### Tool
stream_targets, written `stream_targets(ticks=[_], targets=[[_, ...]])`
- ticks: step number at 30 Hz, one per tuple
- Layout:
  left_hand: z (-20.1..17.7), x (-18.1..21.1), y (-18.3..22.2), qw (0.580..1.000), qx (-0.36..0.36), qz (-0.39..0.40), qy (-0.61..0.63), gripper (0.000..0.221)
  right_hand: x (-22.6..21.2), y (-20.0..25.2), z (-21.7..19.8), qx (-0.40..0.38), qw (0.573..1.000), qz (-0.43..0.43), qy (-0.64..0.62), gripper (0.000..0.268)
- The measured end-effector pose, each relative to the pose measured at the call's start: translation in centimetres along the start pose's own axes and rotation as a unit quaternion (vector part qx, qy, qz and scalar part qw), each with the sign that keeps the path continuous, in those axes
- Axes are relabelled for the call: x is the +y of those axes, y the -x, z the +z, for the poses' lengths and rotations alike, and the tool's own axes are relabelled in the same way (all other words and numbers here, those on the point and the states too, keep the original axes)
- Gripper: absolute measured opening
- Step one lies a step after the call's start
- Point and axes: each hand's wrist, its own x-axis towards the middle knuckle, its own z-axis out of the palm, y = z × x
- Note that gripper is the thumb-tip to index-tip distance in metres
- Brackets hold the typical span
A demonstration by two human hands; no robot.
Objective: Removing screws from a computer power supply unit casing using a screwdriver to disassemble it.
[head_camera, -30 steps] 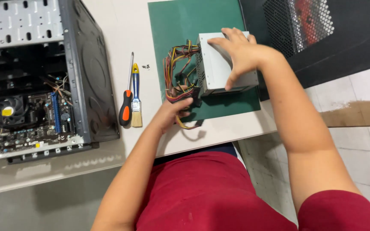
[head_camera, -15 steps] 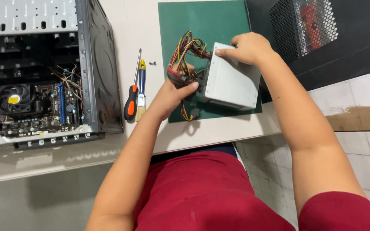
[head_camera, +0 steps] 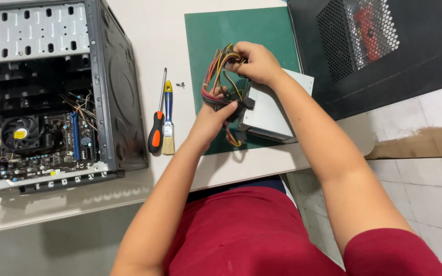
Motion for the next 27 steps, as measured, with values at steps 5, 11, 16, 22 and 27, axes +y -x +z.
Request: stream_targets(ticks=[5,11,16,22,27], targets=[[1.6,-6.2,1.6,0.986,0.106,-0.04,0.123,0.106,0.9,-0.1,0.5,0.063,0.997,-0.004,-0.038,0.028],[6.5,-7.0,5.2,0.984,0.126,0.114,-0.061,0.129,-0.1,0.1,0.4,0.122,0.991,0.039,-0.04,0.032],[9.9,-6.4,8.1,0.921,0.142,0.175,-0.319,0.137,2.3,-0.8,0.9,0.17,0.976,0.024,-0.131,0.034],[14.4,-9.8,5.1,0.901,0.161,0.194,-0.351,0.14,3.0,-2.0,0.8,0.215,0.975,0.052,-0.011,0.048],[14.9,-11.3,2.6,0.856,0.26,0.309,-0.321,0.119,1.4,-2.0,0.2,0.207,0.969,0.131,-0.018,0.044]])
